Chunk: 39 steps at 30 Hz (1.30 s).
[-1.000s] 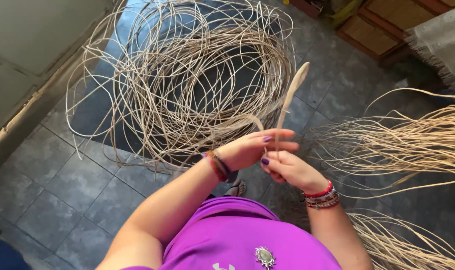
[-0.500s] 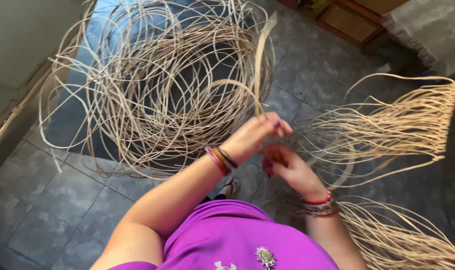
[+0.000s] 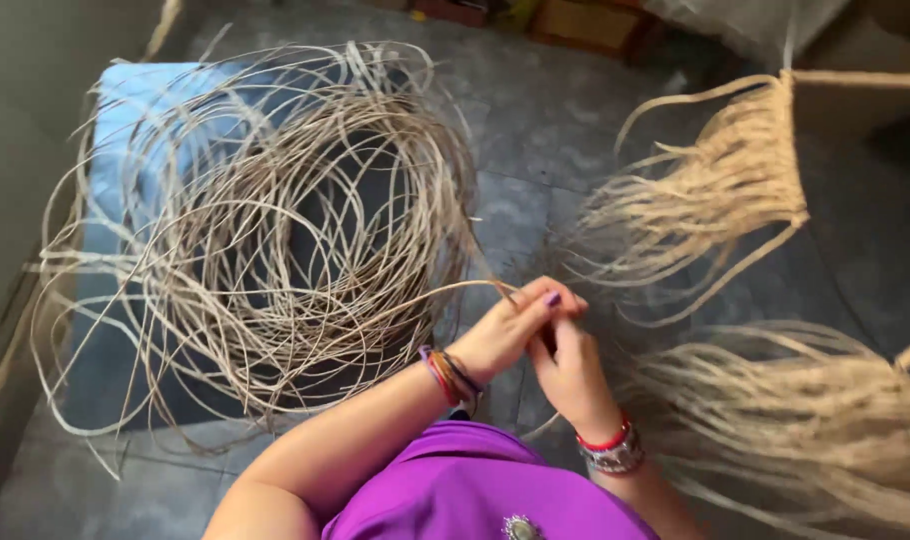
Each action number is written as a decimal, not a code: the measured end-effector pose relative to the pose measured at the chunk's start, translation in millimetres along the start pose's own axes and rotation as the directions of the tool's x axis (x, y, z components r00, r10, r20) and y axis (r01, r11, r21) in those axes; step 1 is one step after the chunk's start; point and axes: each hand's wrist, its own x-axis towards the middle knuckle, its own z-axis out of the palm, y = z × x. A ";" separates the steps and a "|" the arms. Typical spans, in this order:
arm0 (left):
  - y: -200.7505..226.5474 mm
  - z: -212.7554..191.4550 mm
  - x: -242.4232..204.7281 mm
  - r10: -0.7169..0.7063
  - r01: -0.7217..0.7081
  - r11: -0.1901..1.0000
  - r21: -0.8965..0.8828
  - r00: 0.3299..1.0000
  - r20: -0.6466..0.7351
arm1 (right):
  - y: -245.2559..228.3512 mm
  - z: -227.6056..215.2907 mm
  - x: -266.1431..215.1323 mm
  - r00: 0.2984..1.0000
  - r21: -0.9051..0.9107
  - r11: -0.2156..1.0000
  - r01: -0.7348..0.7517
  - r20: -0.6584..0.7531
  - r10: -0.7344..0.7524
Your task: Weaving natural fiber strands onto a frame to create a decorative item
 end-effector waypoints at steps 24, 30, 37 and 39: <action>8.8 -45.3 -32.1 -0.221 0.215 0.974 -0.069 0.970 -0.103 | -37.4 13.6 -61.1 0.897 0.192 0.961 -0.200 -0.359 0.258; 1.7 -41.5 -33.8 -0.101 0.103 0.994 -0.028 0.993 0.068 | -64.8 20.4 -52.3 0.952 0.076 0.988 -0.135 -0.266 0.150; 32.1 -79.3 -29.0 -0.038 -0.027 0.957 -0.289 0.975 -0.219 | -48.4 -3.1 -66.7 0.884 0.090 0.961 -0.260 -0.378 0.275; 21.0 -45.7 -37.6 -0.060 0.024 0.969 -0.247 0.988 -0.140 | -63.4 14.3 -58.6 0.912 0.076 0.970 -0.230 -0.331 0.242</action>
